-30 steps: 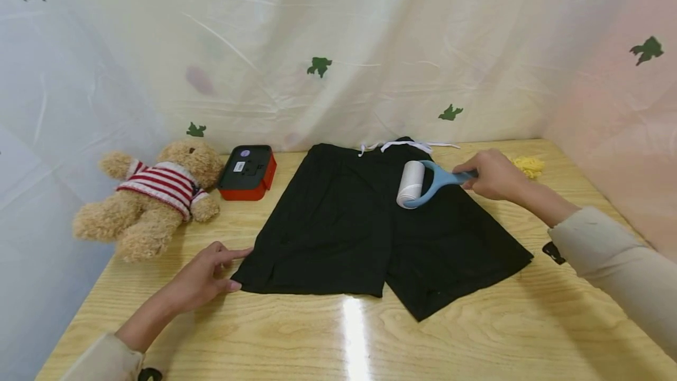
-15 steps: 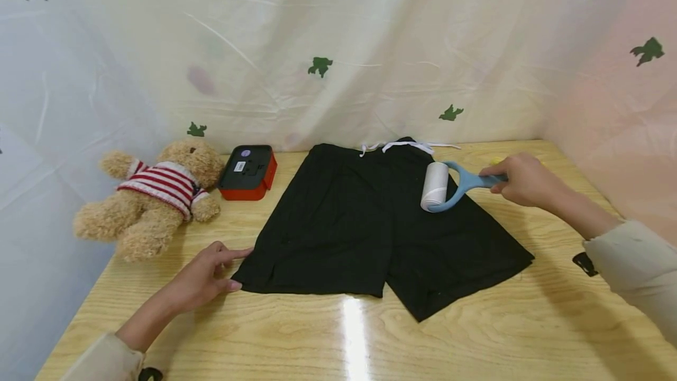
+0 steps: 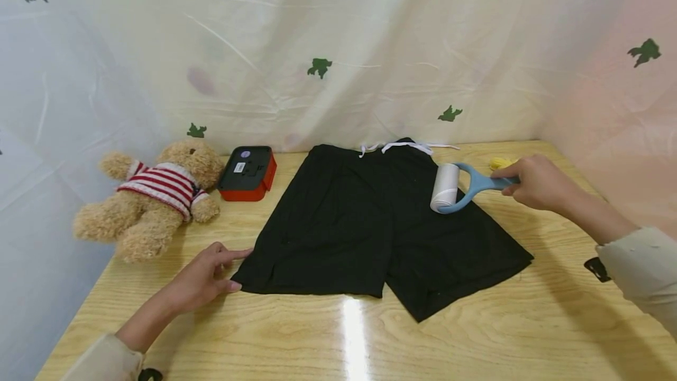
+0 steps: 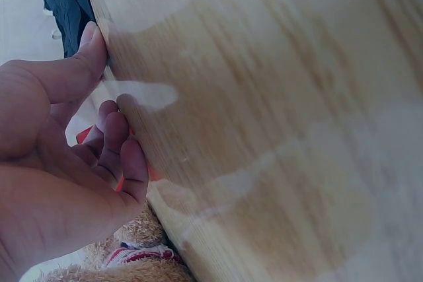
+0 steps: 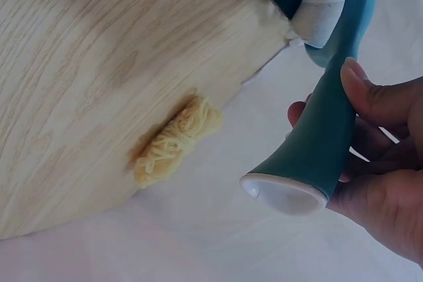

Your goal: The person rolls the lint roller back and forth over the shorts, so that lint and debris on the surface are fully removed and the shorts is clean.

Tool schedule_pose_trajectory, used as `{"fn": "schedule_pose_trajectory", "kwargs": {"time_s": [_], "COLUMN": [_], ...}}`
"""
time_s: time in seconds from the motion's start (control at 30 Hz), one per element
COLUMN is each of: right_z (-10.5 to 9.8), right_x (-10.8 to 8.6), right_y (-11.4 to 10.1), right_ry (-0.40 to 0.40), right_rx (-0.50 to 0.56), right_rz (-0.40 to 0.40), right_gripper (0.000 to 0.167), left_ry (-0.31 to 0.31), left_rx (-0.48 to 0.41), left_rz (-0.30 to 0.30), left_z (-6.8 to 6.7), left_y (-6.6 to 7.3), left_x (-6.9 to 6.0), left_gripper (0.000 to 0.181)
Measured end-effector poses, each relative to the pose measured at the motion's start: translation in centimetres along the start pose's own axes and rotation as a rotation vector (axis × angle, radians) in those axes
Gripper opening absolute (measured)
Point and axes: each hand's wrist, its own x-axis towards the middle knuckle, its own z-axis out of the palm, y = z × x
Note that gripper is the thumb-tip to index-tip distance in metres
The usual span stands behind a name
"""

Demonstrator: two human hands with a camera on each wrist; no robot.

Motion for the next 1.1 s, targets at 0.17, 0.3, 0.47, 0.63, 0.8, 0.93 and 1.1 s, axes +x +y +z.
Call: {"fn": "schedule_pose_trajectory", "kwargs": {"time_s": [0.17,0.3,0.47,0.63,0.8,0.93,1.1], "right_z": [0.1,0.1,0.1,0.1,-0.1,-0.5,-1.3], "right_x": [-0.1,-0.1,-0.1,-0.1,-0.2,-0.1,0.4], "right_y": [0.0,0.1,0.0,-0.1,-0.3,-0.6,-1.7], "right_ry": [0.007,-0.001,-0.01,-0.012,-0.009,0.035,0.113], "right_rx": [0.0,0.001,-0.006,-0.011,-0.004,0.03,0.068], "right_rz": [-0.009,0.0,0.008,0.008,0.011,0.006,0.006], "right_gripper": [0.037,0.037,0.038,0.038,0.037,0.036,0.036], "left_ry": [0.0,-0.002,-0.004,-0.004,-0.006,-0.009,-0.017], "left_rx": [0.0,0.003,0.001,-0.002,-0.002,-0.004,-0.006], "left_rz": [-0.001,-0.004,-0.005,-0.003,-0.002,-0.005,-0.012], "left_z": [0.0,0.0,0.0,0.0,0.0,0.0,-0.1], "left_y": [0.0,0.0,0.1,0.1,0.2,0.1,0.1], "left_x": [0.0,0.0,0.0,0.0,0.0,0.0,0.0], "left_gripper": [0.06,0.06,0.06,0.06,0.06,0.06,0.061]}}
